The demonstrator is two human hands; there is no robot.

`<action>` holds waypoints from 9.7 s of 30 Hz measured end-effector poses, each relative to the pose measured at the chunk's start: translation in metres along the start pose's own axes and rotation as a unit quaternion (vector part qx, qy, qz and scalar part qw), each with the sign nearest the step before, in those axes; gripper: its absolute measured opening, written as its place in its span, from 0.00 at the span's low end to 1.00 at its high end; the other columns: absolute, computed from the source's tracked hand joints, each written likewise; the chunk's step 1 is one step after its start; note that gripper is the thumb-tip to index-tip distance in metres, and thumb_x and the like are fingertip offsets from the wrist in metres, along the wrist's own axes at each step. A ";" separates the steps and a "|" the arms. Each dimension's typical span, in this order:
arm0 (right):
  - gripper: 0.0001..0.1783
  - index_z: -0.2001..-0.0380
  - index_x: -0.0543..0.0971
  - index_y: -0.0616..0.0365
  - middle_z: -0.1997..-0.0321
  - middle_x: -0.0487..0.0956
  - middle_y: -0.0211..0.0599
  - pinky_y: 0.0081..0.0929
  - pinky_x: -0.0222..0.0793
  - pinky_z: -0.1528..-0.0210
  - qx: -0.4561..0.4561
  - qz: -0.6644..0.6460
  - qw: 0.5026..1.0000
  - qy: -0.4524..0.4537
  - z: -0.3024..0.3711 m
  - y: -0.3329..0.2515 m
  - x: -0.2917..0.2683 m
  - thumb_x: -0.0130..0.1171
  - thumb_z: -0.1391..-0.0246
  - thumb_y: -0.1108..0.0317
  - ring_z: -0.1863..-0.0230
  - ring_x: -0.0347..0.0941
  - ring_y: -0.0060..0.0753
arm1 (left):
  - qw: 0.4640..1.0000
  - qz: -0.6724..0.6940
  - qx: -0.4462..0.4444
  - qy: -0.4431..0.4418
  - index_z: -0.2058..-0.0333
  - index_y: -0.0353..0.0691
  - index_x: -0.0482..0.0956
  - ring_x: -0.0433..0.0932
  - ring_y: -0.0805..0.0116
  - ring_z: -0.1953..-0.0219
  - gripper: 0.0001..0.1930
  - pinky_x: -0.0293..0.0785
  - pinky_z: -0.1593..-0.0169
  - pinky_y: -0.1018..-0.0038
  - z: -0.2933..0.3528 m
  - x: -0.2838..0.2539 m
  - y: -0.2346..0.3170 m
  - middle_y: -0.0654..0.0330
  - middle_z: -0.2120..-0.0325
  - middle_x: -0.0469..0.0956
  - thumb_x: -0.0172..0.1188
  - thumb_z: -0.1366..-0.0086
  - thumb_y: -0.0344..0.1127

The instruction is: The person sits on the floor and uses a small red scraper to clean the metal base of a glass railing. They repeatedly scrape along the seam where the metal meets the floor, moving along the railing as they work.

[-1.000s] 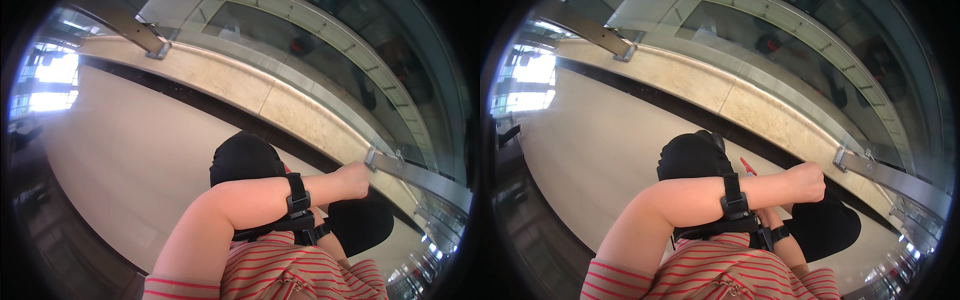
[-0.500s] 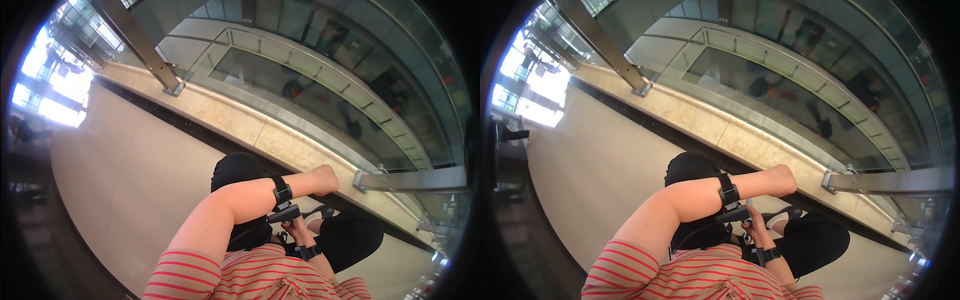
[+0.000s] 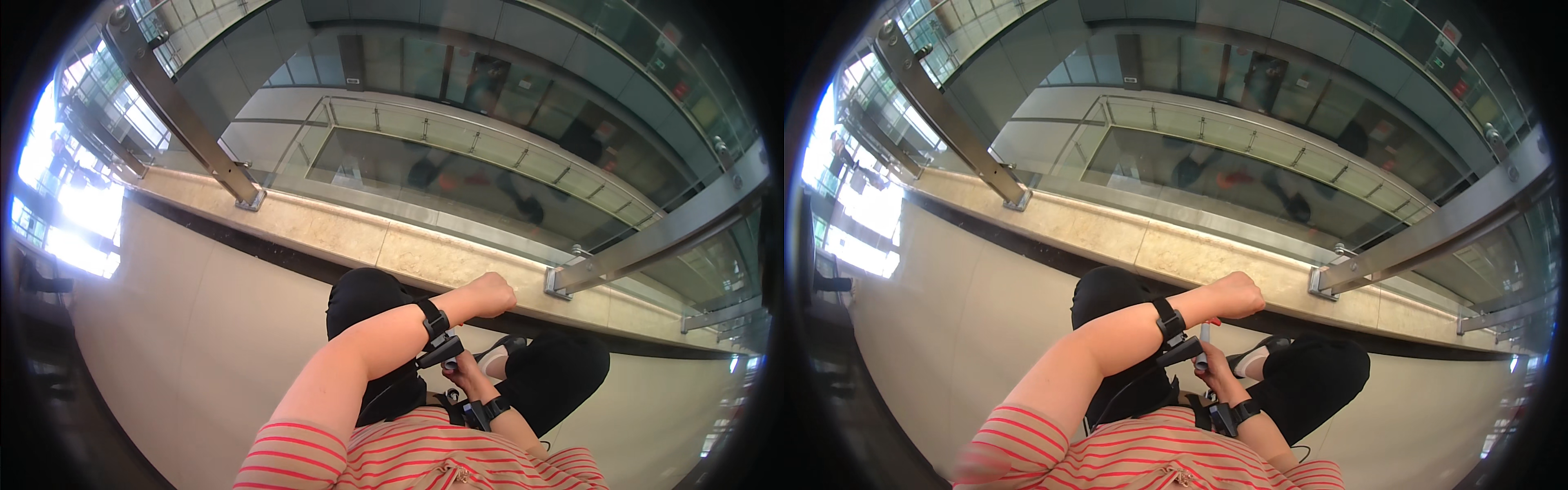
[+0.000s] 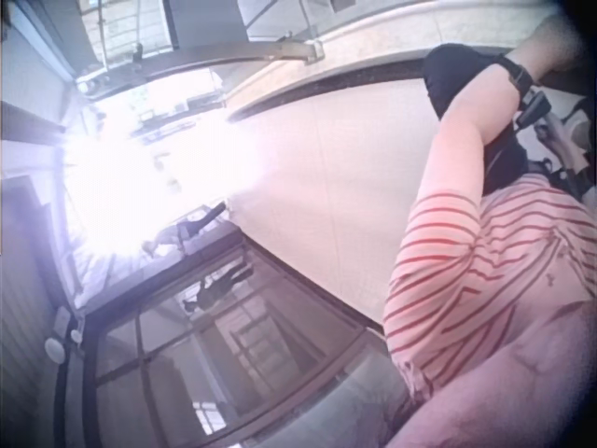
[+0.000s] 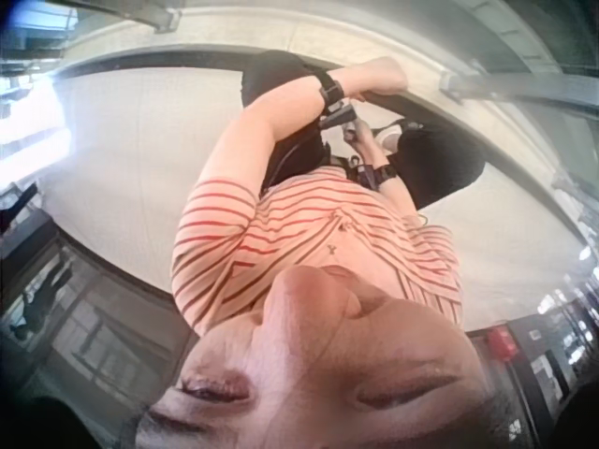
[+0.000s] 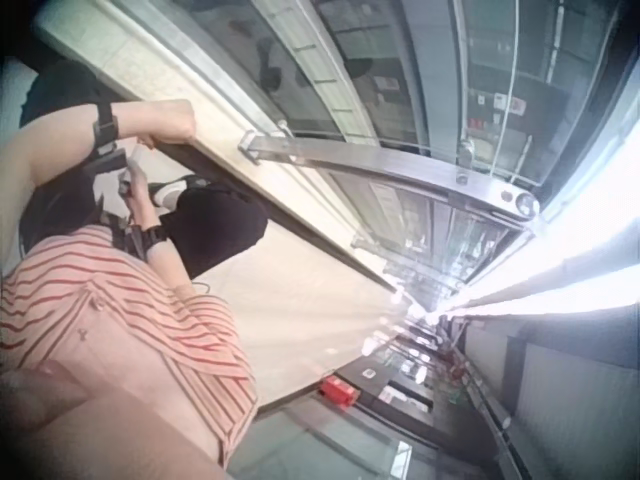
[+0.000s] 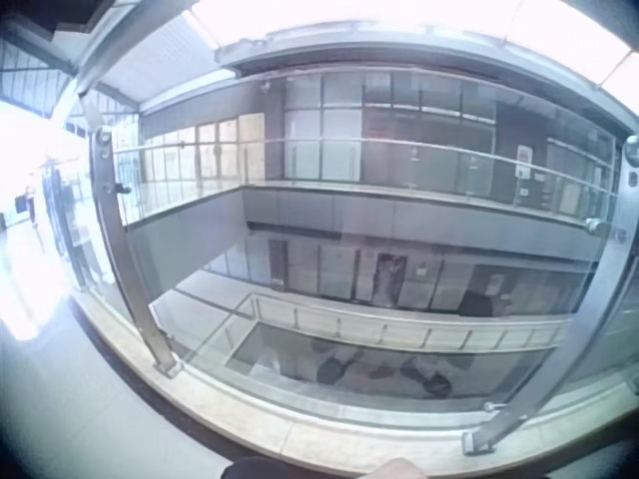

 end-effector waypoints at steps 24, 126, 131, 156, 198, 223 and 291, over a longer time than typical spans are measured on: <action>0.09 0.69 0.68 0.51 0.85 0.69 0.32 0.18 0.51 0.90 -0.003 0.070 0.997 -0.031 -0.015 0.003 -0.008 0.52 0.49 0.60 0.89 0.60 0.25 | 0.991 0.021 -0.089 -0.099 0.61 0.49 0.77 0.77 0.56 0.65 0.15 0.71 0.63 0.62 0.026 -0.017 -0.015 0.58 0.71 0.79 0.56 0.50 0.39; 0.14 0.74 0.67 0.51 0.86 0.69 0.29 0.20 0.45 0.90 -0.110 0.267 0.953 0.090 -0.120 -0.124 0.063 0.44 0.44 0.53 0.90 0.56 0.20 | 0.511 0.830 -0.216 0.051 0.64 0.34 0.74 0.72 0.80 0.73 0.10 0.69 0.66 0.84 0.036 -0.018 -0.013 0.64 0.74 0.74 0.48 0.36 0.35; 0.15 0.75 0.66 0.50 0.86 0.69 0.29 0.20 0.45 0.89 -0.116 0.265 0.955 0.070 -0.137 -0.152 0.078 0.44 0.43 0.52 0.90 0.56 0.21 | 0.539 0.810 -0.221 0.068 0.65 0.33 0.74 0.72 0.79 0.73 0.10 0.70 0.66 0.83 0.036 -0.023 -0.018 0.63 0.74 0.74 0.48 0.36 0.34; 0.19 0.60 0.72 0.59 0.78 0.72 0.30 0.17 0.59 0.77 -0.294 0.284 0.893 0.189 -0.128 -0.137 -0.028 0.55 0.46 0.53 0.79 0.66 0.17 | 0.566 0.782 -0.253 0.067 0.66 0.33 0.75 0.73 0.79 0.76 0.11 0.69 0.70 0.84 0.031 -0.003 -0.026 0.63 0.77 0.75 0.49 0.37 0.35; 0.03 0.75 0.79 0.66 0.76 0.73 0.28 0.13 0.57 0.78 -0.367 0.289 0.837 -0.285 0.132 -0.095 0.199 0.60 0.56 0.77 0.78 0.64 0.15 | 0.583 0.598 -0.389 0.389 0.69 0.39 0.75 0.75 0.76 0.77 0.09 0.69 0.74 0.81 0.112 -0.024 -0.127 0.65 0.79 0.76 0.50 0.39 0.37; 0.13 0.62 0.75 0.62 0.69 0.77 0.31 0.16 0.65 0.72 -0.273 0.317 0.885 -0.203 0.098 -0.090 0.099 0.56 0.51 0.68 0.71 0.71 0.20 | 0.622 0.777 0.072 0.069 0.40 0.40 0.56 0.71 0.79 0.77 0.33 0.68 0.75 0.84 0.115 -0.169 0.060 0.62 0.76 0.74 0.58 0.43 0.31; 0.15 0.61 0.76 0.59 0.75 0.75 0.26 0.16 0.64 0.74 -0.211 0.461 0.848 -0.154 0.079 -0.059 0.077 0.58 0.53 0.67 0.75 0.70 0.16 | 0.675 0.629 -0.384 0.017 0.56 0.40 0.71 0.72 0.79 0.73 0.15 0.68 0.68 0.83 0.151 0.050 -0.027 0.65 0.73 0.74 0.52 0.39 0.40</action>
Point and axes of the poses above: each hand's wrist, its own z-axis away from the middle knuckle, its own x-axis out of the palm, y = z × x, the point moved 9 cm from there along -z, towards the middle knuckle
